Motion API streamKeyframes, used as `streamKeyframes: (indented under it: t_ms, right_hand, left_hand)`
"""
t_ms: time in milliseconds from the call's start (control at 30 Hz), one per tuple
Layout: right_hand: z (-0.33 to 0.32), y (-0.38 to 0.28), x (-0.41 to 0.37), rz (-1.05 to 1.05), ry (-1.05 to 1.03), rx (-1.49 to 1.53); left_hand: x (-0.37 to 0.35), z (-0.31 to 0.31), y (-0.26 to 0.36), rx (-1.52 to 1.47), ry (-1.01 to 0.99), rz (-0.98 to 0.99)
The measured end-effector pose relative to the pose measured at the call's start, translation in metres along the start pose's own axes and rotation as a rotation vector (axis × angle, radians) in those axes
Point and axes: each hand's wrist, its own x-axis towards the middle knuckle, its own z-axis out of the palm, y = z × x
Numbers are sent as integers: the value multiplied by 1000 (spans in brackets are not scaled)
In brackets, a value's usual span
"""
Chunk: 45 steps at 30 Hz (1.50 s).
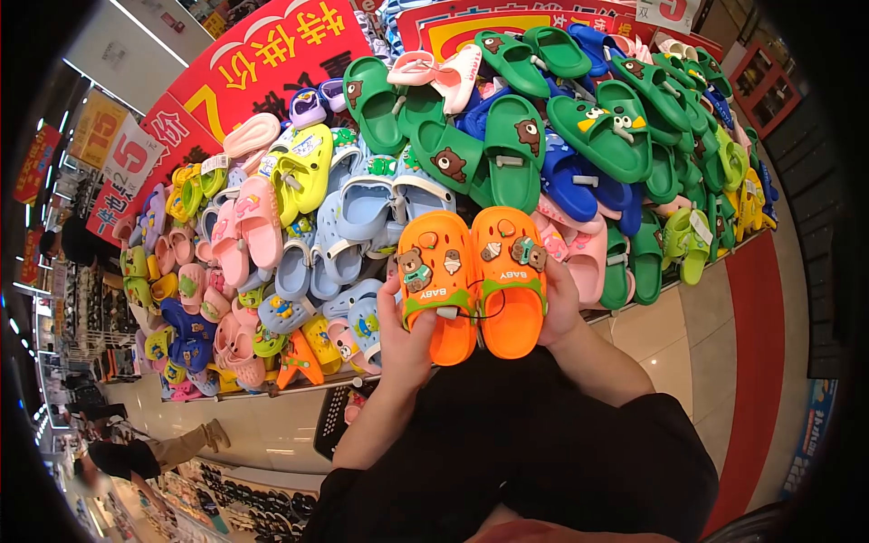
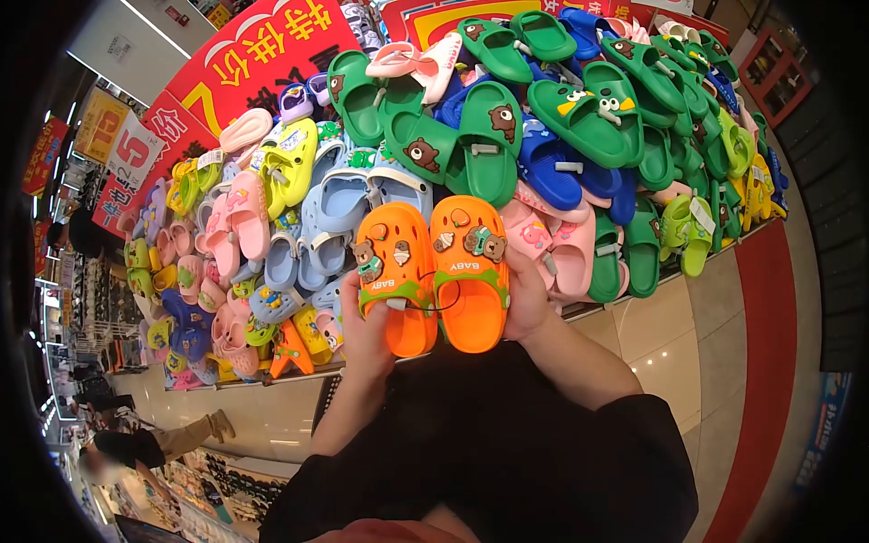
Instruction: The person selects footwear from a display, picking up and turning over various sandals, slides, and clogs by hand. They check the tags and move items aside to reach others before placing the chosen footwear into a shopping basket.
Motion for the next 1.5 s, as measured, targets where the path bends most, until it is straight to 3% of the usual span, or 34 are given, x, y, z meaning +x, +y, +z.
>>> streamKeyframes:
  t_ms: [167,600,667,700,733,800,833,867,933,967,1067,1133,1167,1200,1233,1300,1367,1433,1500]
  right_hand:
    - [-18,0,-7,31,-62,54]
    - [-22,-1,-2,23,85,-27]
    - [-18,-2,-3,15,102,-18]
    - [-18,-1,-4,-25,134,1]
    - [-19,0,-3,32,109,-9]
    - [-25,1,-5,-64,121,-171]
    - [-29,1,-6,-21,99,-180]
    - [-35,0,-8,-11,76,-200]
    - [-38,5,-9,30,41,-226]
    - [-35,9,-10,34,14,-265]
    - [-13,16,-11,176,-88,-482]
    - [-9,22,-15,344,-363,-675]
    - [16,24,-4,374,-498,-784]
    - [12,25,-4,304,-512,-938]
    - [9,21,2,255,-647,-1169]
    - [22,15,11,159,-802,-1504]
    - [22,19,10,126,-873,-1646]
    - [23,24,9,81,-966,-1782]
    - [25,28,8,88,-999,-1789]
  left_hand:
    - [5,2,-3,9,76,-100]
    - [12,2,-20,-157,60,-182]
    - [13,-24,-56,417,-18,-44]
    - [13,-27,-57,802,-29,151]
    - [10,-25,-56,803,36,152]
    - [2,-16,-44,562,-6,-203]
    - [0,-12,-30,218,-73,-355]
    - [-4,-15,-37,204,-32,-343]
    - [-12,-20,-56,-1,-194,-159]
    - [-13,-19,-53,99,-225,-119]
    - [-12,-22,-70,16,-113,-111]
    - [-13,-24,-67,54,-36,-78]
    - [-15,-30,-61,-119,-50,-133]
    - [-16,-33,-59,-295,-66,-186]
    - [-17,-34,-66,-259,42,-184]
    - [-21,-42,-64,-586,27,-195]
    - [-27,-44,-54,-682,0,-177]
    - [-34,-42,-44,-1056,25,-210]
    - [-35,-42,-48,-1026,32,-153]
